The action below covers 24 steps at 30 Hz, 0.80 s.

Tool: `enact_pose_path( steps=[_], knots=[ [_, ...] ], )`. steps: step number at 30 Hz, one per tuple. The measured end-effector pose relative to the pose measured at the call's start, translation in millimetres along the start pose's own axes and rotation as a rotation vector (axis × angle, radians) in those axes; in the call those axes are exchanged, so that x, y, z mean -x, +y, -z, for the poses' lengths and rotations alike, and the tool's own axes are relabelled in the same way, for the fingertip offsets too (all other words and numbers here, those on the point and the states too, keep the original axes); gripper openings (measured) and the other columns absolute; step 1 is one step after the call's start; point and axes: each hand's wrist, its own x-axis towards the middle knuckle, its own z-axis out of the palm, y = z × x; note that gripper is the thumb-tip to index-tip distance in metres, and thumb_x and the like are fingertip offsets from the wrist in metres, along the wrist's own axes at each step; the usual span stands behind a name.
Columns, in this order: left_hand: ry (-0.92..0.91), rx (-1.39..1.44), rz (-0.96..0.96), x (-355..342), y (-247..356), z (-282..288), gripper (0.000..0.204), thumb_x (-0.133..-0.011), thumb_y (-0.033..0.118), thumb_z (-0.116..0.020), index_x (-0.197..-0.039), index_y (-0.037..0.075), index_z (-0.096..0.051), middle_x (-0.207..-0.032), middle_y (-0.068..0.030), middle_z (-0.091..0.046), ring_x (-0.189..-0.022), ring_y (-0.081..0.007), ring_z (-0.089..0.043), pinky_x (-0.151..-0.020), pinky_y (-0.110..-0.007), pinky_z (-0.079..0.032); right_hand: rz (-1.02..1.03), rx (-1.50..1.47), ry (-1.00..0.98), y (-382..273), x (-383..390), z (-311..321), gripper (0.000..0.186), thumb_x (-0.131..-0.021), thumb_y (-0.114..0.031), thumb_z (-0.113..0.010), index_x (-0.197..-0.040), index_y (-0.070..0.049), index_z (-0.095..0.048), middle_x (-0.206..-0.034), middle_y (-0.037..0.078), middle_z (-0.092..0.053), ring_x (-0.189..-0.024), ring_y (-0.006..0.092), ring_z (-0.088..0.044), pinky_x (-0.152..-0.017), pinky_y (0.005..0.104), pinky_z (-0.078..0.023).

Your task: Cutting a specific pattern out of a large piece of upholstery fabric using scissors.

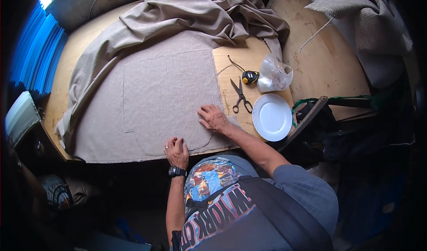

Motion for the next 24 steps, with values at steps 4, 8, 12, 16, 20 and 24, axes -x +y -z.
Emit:
enact_pose_path(
  steps=[4, 8, 12, 16, 20, 24],
  knots=[
    [0.000, -0.025, 0.006, 4, 16, -17, 0.028, -0.083, 0.013, -0.067, -0.111, 0.011, -0.067, -0.116, -0.0097, -0.056, -0.106, -0.0298, -0.054, -0.093, -0.046, -0.041, -0.184, 0.036, 0.113, 62, 6, 28, 0.028, -0.085, -0.023, -0.066, -0.106, -0.007, -0.062, -0.109, 0.012, -0.056, -0.103, 0.0305, -0.054, -0.090, 0.0431, -0.045],
    [0.069, 0.007, 0.046, 1, 18, -22, 0.029, -0.082, 0.012, -0.067, -0.111, 0.010, -0.067, -0.119, -0.0107, -0.057, -0.110, -0.0312, -0.052, -0.097, -0.046, -0.040, -0.295, -0.012, 0.203, 124, -27, 51, 0.022, -0.081, -0.009, -0.064, -0.103, -0.006, -0.065, -0.102, 0.011, -0.061, -0.096, 0.0307, -0.058, -0.083, 0.0410, -0.049],
    [0.064, -0.008, 0.049, -2, 21, -26, 0.032, -0.079, 0.008, -0.067, -0.111, 0.009, -0.066, -0.117, -0.0116, -0.057, -0.111, -0.0320, -0.052, -0.096, -0.045, -0.040, -0.188, -0.009, 0.228, 169, -75, 63, 0.043, -0.078, 0.000, -0.058, -0.121, -0.005, -0.058, -0.105, 0.014, -0.061, -0.099, 0.0336, -0.060, -0.087, 0.0420, -0.051],
    [0.051, -0.023, 0.088, -5, 22, -29, 0.030, -0.079, 0.009, -0.068, -0.109, 0.010, -0.067, -0.116, -0.0118, -0.057, -0.109, -0.0324, -0.052, -0.096, -0.046, -0.041, -0.077, 0.018, -0.090, 192, -100, 62, 0.042, -0.078, 0.002, -0.058, -0.119, -0.004, -0.055, -0.101, 0.017, -0.062, -0.098, 0.0344, -0.062, -0.086, 0.0422, -0.052],
    [0.040, -0.022, 0.126, -9, 23, -29, 0.029, -0.078, 0.011, -0.069, -0.106, 0.011, -0.067, -0.114, -0.0115, -0.056, -0.108, -0.0325, -0.052, -0.095, -0.047, -0.042, 0.019, 0.204, -0.304, 227, -113, 77, 0.034, -0.075, 0.000, -0.062, -0.109, -0.004, -0.055, -0.096, 0.016, -0.063, -0.092, 0.0345, -0.065, -0.078, 0.0430, -0.053],
    [0.033, -0.027, 0.130, -12, 24, -29, 0.029, -0.078, 0.011, -0.069, -0.106, 0.011, -0.067, -0.114, -0.0113, -0.057, -0.107, -0.0324, -0.052, -0.094, -0.047, -0.042, -0.303, 0.426, -0.008, 273, -133, 116, 0.026, -0.077, -0.003, -0.062, -0.102, -0.005, -0.057, -0.102, 0.014, -0.062, -0.096, 0.0327, -0.062, -0.080, 0.0430, -0.052]
  ],
)
